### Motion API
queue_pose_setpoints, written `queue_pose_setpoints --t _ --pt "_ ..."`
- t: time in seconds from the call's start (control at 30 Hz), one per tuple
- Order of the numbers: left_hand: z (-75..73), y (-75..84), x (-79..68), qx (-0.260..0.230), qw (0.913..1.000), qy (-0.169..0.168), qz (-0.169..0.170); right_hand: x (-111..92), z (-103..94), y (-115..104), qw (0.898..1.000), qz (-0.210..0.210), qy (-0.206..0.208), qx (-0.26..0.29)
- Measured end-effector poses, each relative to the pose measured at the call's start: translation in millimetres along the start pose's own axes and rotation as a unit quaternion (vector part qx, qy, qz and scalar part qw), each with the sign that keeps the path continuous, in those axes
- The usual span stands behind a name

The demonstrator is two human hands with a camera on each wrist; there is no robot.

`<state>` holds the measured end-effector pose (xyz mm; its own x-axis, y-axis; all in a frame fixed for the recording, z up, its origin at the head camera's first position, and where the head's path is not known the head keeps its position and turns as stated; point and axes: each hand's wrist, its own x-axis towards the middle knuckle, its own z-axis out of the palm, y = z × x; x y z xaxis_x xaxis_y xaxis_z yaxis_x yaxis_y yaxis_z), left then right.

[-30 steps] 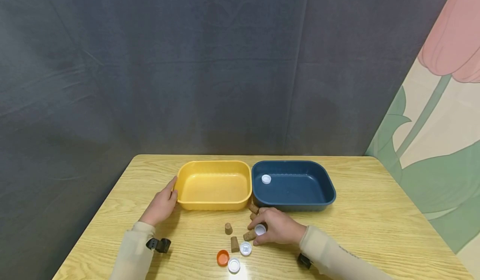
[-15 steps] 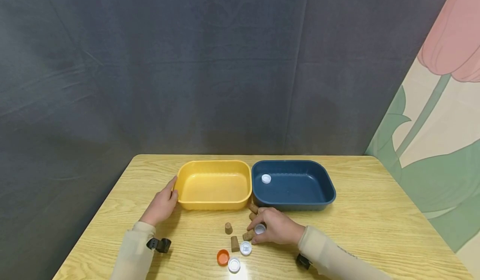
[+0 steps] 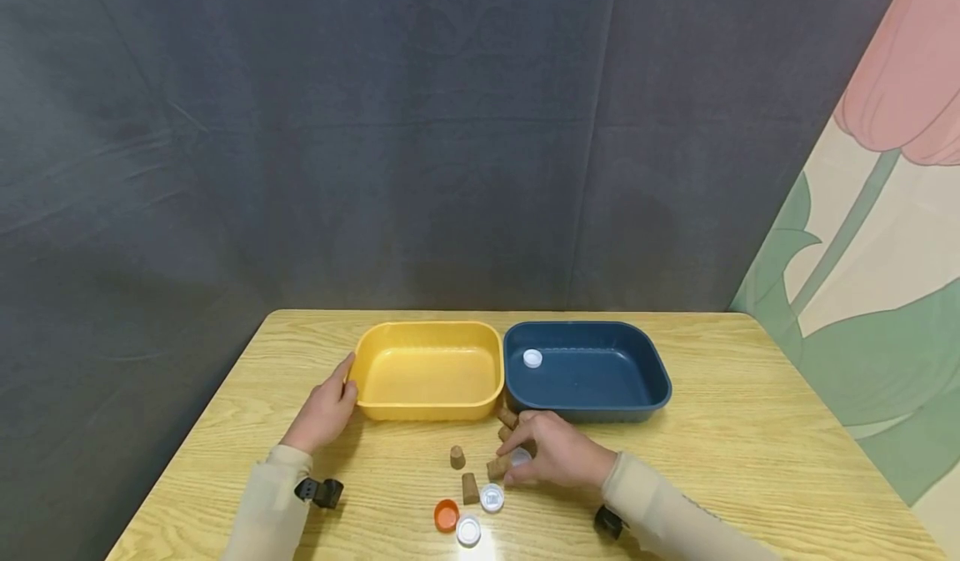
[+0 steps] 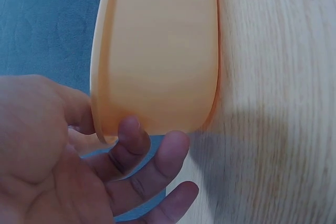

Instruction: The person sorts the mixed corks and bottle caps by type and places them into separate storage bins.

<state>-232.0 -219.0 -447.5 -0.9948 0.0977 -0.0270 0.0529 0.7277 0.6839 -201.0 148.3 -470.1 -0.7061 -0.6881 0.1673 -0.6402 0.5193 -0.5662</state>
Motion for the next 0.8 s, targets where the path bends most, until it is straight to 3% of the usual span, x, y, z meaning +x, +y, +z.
queue_pose_setpoints --t 0.23,0.53,0.8 --pt "-0.8 0.9 0.0 0.000 1.0000 0.001 0.000 1 -6.7 -5 1.000 0.021 -0.009 0.006" --pt "1.8 0.3 0.4 0.004 1.0000 0.004 -0.006 1 -14.4 -17 1.000 0.004 -0.002 0.029" --pt "1.5 -0.2 0.1 0.001 1.0000 0.004 -0.001 7 -33.3 -29 0.999 -0.010 0.019 0.023"
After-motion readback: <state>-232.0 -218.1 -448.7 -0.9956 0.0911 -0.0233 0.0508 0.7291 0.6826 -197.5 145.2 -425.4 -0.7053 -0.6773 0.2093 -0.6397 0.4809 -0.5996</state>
